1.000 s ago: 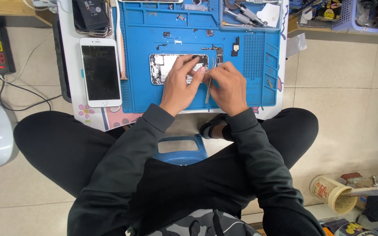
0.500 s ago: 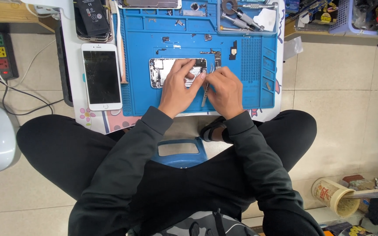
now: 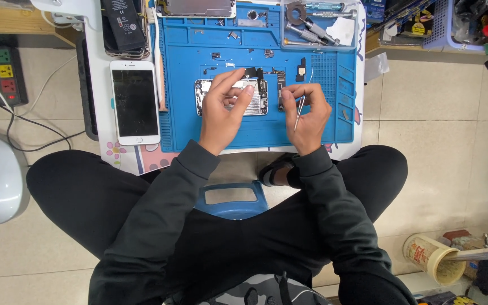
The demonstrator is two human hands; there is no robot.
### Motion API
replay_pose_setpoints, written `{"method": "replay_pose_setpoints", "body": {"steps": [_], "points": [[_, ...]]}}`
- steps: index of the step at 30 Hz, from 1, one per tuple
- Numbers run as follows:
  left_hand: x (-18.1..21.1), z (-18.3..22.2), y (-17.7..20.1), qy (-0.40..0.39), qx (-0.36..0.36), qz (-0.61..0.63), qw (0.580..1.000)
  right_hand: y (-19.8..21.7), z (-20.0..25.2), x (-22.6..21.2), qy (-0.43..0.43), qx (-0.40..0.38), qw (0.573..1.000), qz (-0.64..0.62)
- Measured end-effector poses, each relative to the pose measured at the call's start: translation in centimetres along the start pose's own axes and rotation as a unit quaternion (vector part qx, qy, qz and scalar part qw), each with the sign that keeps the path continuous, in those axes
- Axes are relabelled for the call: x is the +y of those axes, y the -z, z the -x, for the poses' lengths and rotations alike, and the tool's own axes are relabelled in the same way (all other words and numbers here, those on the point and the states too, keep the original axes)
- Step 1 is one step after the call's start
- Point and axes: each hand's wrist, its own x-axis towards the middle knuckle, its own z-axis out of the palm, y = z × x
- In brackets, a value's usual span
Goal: A person is repairing a mobile phone by manipulating internal components with tools like tweezers and a screwdriver.
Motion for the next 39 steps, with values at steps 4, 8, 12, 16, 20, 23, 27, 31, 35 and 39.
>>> {"method": "replay_pose_setpoints", "body": {"steps": [4, 8, 12, 16, 20, 23, 27, 31, 35, 39], "points": [[0.3, 0.2, 0.3, 0.005, -0.006, 0.044, 0.999, -0.3, 0.3, -0.1, -0.076, -0.062, 0.987, -0.125], [0.5, 0.5, 0.1, 0.021, -0.018, 0.111, 0.993, -1.0, 1.0, 1.0, -0.089, -0.072, 0.98, -0.161], [0.7, 0.7, -0.3, 0.042, -0.024, 0.137, 0.989, -0.8, 1.1, 1.1, -0.079, -0.049, 0.985, -0.147], [0.2, 0.5, -0.1, 0.045, -0.027, 0.141, 0.989, -0.1, 0.6, -0.3, -0.044, -0.035, 0.992, -0.11], [0.0, 0.3, 0.3, 0.027, -0.014, 0.08, 0.996, 0.5, 0.3, -1.0, 0.015, -0.025, 0.997, -0.067], [0.2, 0.4, 0.5, 0.023, -0.023, 0.04, 0.999, 0.7, 0.0, -1.9, 0.037, -0.035, 0.997, -0.065], [0.0, 0.6, 0.4, 0.044, -0.044, 0.037, 0.997, 0.8, 0.1, -2.2, 0.059, -0.055, 0.995, -0.06], [-0.3, 0.6, 0.1, 0.079, -0.056, 0.075, 0.993, 1.0, -0.2, -3.0, 0.074, -0.071, 0.993, -0.061], [-0.4, 0.2, 0.2, 0.07, -0.06, 0.07, 0.993, 1.1, -0.1, -3.1, 0.086, -0.089, 0.99, -0.068], [0.1, -0.3, 0.6, 0.052, -0.039, 0.035, 0.997, 1.2, -0.4, -3.3, 0.082, -0.089, 0.99, -0.072]]}}
